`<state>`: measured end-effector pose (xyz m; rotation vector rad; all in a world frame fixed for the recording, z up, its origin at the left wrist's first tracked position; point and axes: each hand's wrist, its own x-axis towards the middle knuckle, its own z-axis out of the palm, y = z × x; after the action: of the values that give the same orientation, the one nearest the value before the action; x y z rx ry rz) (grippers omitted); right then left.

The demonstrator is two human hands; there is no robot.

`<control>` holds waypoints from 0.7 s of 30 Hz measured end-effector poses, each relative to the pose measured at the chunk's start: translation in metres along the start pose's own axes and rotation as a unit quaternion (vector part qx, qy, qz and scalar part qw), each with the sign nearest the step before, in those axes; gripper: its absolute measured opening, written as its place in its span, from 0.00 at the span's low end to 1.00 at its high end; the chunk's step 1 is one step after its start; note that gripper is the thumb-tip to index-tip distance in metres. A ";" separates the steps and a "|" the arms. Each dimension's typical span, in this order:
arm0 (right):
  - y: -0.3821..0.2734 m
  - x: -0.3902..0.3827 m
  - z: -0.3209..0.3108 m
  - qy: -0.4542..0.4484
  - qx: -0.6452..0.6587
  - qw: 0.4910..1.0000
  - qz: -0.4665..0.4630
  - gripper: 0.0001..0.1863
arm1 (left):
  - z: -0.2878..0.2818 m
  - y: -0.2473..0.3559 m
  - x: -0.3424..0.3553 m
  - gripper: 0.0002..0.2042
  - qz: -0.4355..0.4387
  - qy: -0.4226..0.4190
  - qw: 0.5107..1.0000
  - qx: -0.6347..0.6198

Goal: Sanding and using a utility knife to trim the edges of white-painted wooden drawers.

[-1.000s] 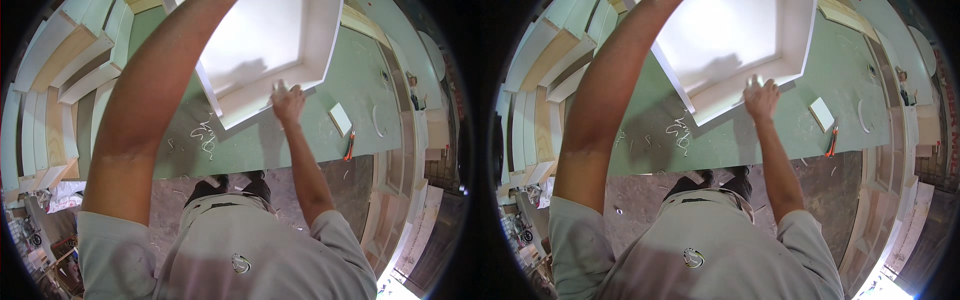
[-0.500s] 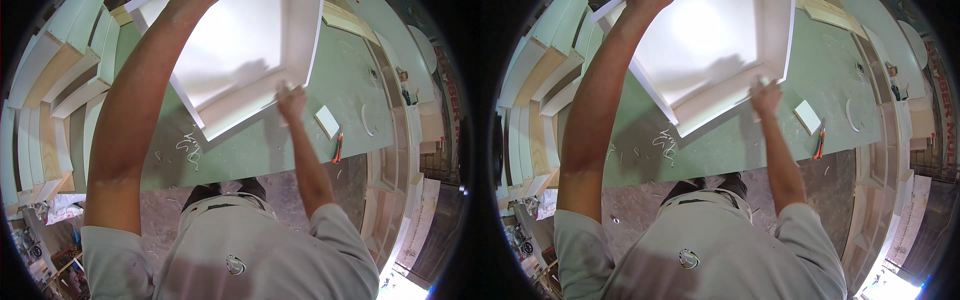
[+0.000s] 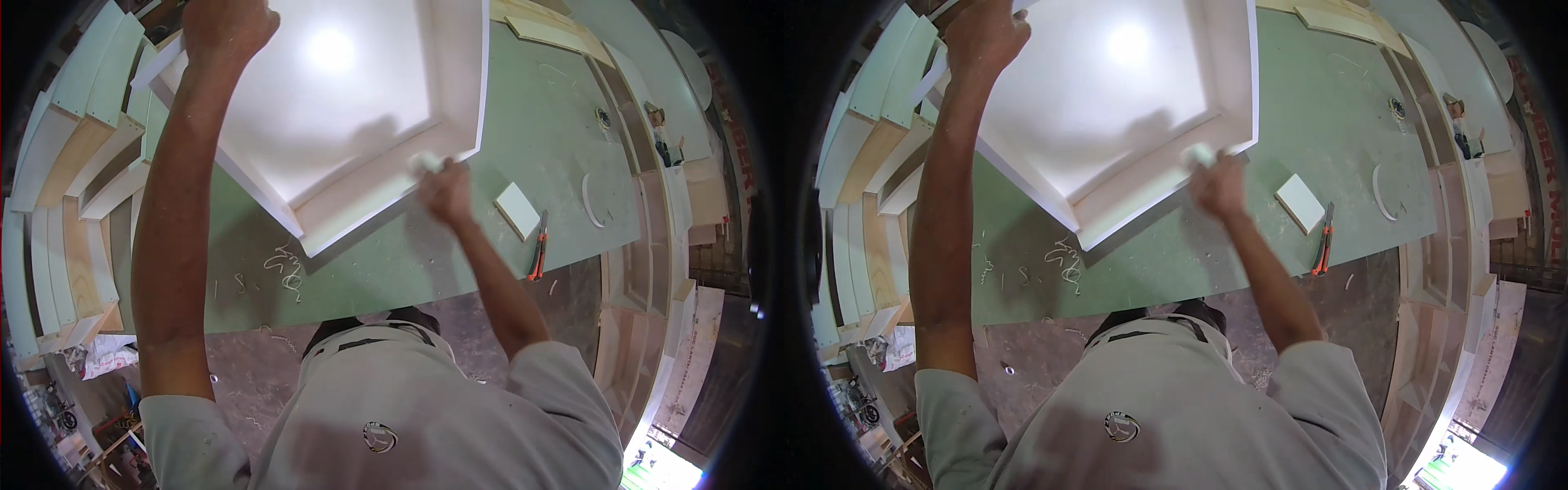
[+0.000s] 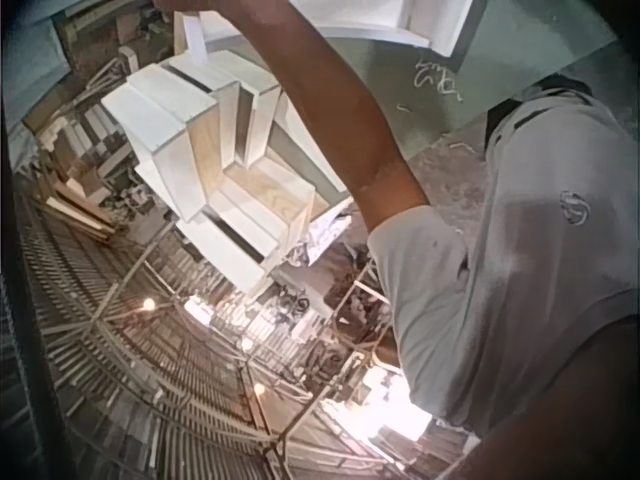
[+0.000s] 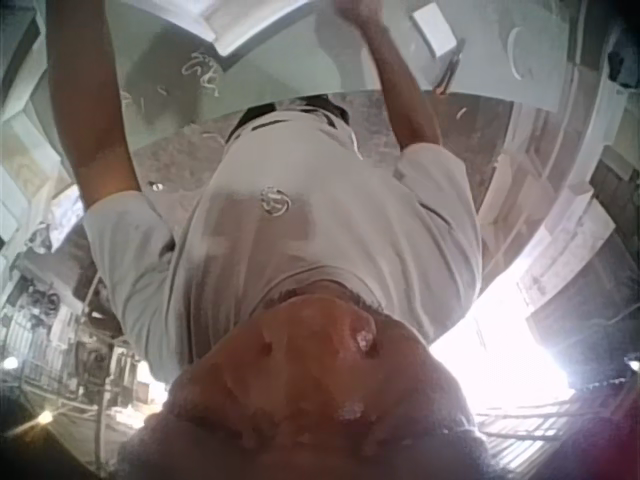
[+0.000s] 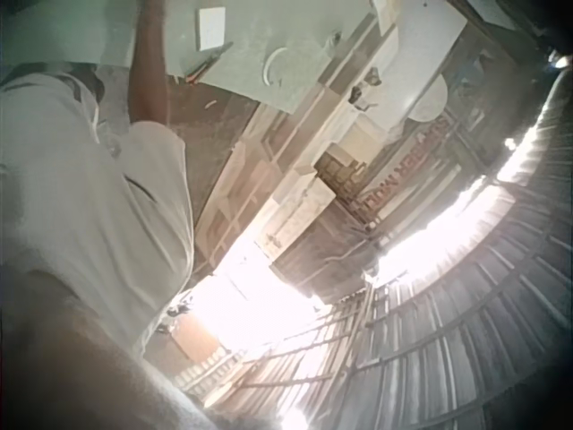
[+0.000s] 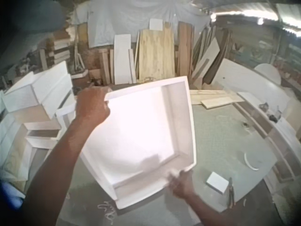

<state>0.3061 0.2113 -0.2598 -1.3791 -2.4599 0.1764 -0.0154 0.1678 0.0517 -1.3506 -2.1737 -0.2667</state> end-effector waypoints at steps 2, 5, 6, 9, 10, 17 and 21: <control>-0.043 -0.029 -0.019 -0.060 0.100 0.981 -0.152 0.23 | -0.002 -0.009 -0.004 0.15 -0.005 -0.002 1.000 0.005; 0.042 0.012 -0.006 0.054 0.024 0.988 -0.143 0.23 | -0.010 0.008 0.001 0.16 0.008 0.006 1.000 -0.015; 0.051 0.026 -0.025 0.037 0.025 0.996 -0.083 0.23 | -0.011 0.008 0.002 0.18 -0.008 -0.028 0.999 -0.020; 0.061 0.023 -0.016 0.036 0.011 0.995 -0.090 0.23 | 0.011 -0.009 0.016 0.19 -0.008 -0.051 0.999 0.012; 0.049 0.013 -0.006 -0.002 0.043 0.992 -0.122 0.25 | 0.022 -0.019 0.020 0.19 0.004 -0.044 0.998 0.050; 0.054 0.042 -0.035 -0.009 0.001 1.000 -0.026 0.24 | 0.027 -0.026 0.017 0.20 0.024 -0.023 0.999 0.022; 0.028 0.023 -0.027 -0.018 0.001 0.999 -0.039 0.26 | 0.024 -0.021 0.011 0.20 0.005 -0.016 0.999 0.040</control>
<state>0.3271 0.2441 -0.2366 -1.2862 -2.5372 0.1863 -0.0458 0.1768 0.0402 -1.3303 -2.1788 -0.1531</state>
